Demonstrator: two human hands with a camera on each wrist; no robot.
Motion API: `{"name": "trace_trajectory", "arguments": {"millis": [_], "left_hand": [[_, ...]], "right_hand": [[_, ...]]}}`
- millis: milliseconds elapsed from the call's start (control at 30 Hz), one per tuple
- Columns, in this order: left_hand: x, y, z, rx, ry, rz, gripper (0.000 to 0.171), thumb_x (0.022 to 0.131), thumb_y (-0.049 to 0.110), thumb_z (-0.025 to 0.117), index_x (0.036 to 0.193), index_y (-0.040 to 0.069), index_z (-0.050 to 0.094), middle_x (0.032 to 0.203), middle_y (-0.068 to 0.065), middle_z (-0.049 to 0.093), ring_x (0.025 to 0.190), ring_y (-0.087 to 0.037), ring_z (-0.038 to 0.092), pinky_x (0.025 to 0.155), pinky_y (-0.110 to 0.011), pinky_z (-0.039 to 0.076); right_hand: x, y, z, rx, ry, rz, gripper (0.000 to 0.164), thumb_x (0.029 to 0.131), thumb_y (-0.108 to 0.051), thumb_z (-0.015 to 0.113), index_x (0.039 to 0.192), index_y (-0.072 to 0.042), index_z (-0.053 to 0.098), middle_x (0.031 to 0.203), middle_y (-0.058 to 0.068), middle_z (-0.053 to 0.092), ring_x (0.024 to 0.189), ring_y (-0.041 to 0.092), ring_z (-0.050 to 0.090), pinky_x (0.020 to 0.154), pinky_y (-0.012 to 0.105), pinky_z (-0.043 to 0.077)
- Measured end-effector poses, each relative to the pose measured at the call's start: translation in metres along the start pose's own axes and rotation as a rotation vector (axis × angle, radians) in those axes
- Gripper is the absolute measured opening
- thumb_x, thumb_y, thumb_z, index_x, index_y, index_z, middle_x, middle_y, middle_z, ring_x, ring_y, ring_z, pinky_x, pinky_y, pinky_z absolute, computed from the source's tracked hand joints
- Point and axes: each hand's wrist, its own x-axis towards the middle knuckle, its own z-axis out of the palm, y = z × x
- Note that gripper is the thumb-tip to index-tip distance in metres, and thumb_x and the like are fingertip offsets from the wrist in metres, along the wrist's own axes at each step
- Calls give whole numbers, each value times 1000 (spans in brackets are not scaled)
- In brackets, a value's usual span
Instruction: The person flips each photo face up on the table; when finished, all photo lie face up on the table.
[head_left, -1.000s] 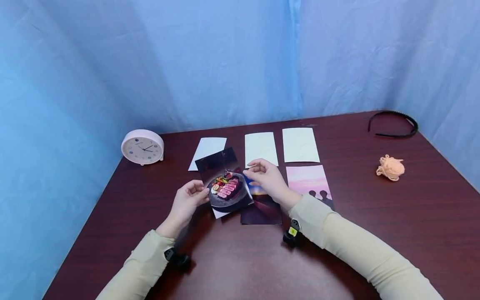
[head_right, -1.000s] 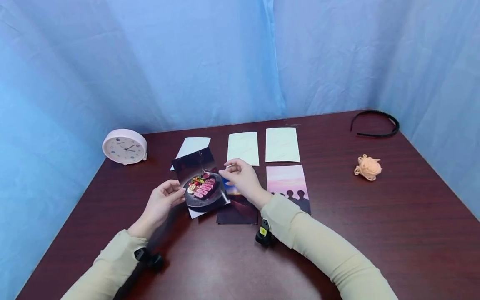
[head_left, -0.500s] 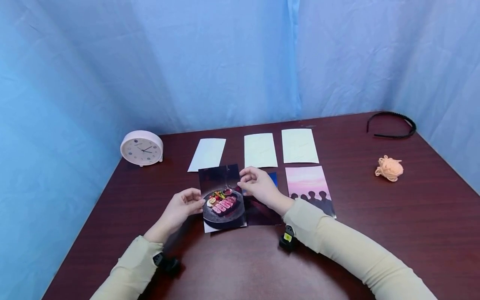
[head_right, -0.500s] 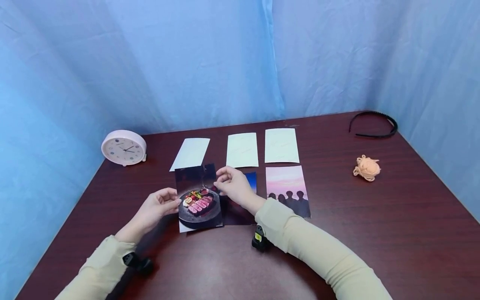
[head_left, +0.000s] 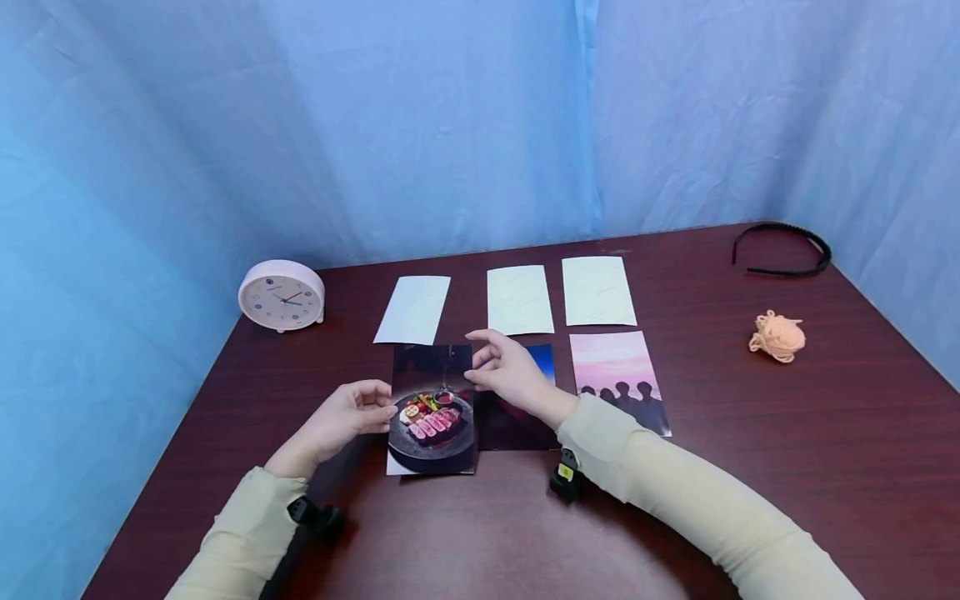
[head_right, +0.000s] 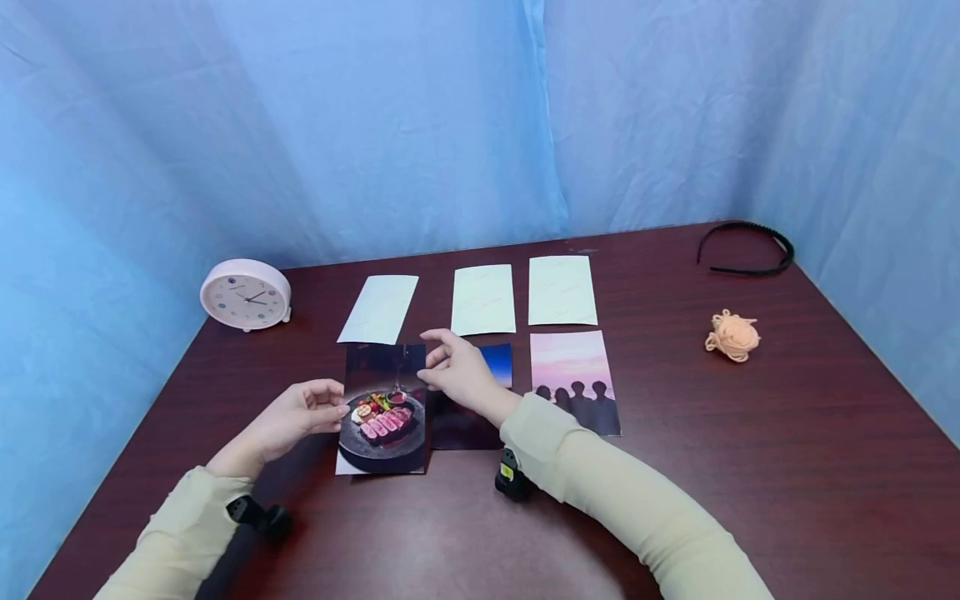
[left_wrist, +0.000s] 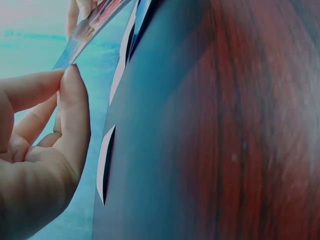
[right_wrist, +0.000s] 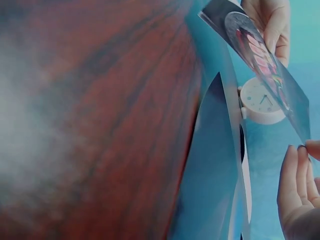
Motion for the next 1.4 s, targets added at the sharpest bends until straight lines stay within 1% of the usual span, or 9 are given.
{"name": "trace_trajectory", "arguments": {"millis": [167,300,433,600,700,867,933,1033,1400], "left_hand": [[3,-2,-2,70,34,3,29,90,-5,56,116,-16,48,86,-6,57,72,-5,58,70,-23,56],[4,-1,0,174,97,18,36,90,-3,57,124,-13,47,89,-12,59,72,-8,59,70,-27,57],[6,2,2,273,169,20,38,90,-2,58,126,-9,48,87,-14,59,70,-11,58,68,-28,57],[12,1,2,307,210,34,39,90,-4,57,127,-10,48,86,-15,59,69,-12,58,67,-31,57],[15,-2,1,310,225,71,38,89,-3,58,125,-11,49,83,-13,59,67,-12,58,66,-31,57],[21,-4,1,336,222,40,39,89,-3,57,126,-11,49,84,-13,59,67,-11,58,67,-32,57],[24,-4,1,347,212,-2,40,90,-3,56,128,-10,49,87,-15,59,69,-12,57,70,-35,57],[27,-5,3,357,208,-16,40,89,-3,58,127,-10,49,87,-15,60,68,-12,57,69,-35,58],[36,-7,4,346,198,-69,47,83,-3,66,127,-10,50,86,-12,58,66,-11,54,62,-25,52]], "right_hand": [[8,-1,4,-193,-1,-10,43,84,-2,68,125,-1,55,86,9,58,74,14,62,68,28,55],[15,-2,7,-305,20,-9,41,82,-4,72,120,-4,58,84,7,60,76,15,62,70,27,53],[24,-2,10,-339,23,-11,41,80,-3,73,118,-4,59,81,5,59,68,13,60,61,25,50],[35,-1,11,-335,8,61,41,81,-4,72,119,-7,58,79,2,57,58,13,52,44,24,44],[39,1,12,-368,5,77,40,81,-5,73,119,-7,58,77,1,56,60,13,51,49,24,46],[42,0,12,-456,-5,70,40,81,-6,73,118,-5,59,75,1,57,67,14,53,69,29,51],[42,-1,11,-500,-17,72,40,81,-7,74,118,-4,59,75,1,57,69,15,54,75,31,51],[43,-2,9,-553,-33,87,39,81,-8,74,118,-4,59,77,2,57,70,15,54,77,32,51],[44,-1,10,-618,-48,148,41,81,-10,73,120,-4,58,81,4,60,72,16,57,77,33,51]]}}
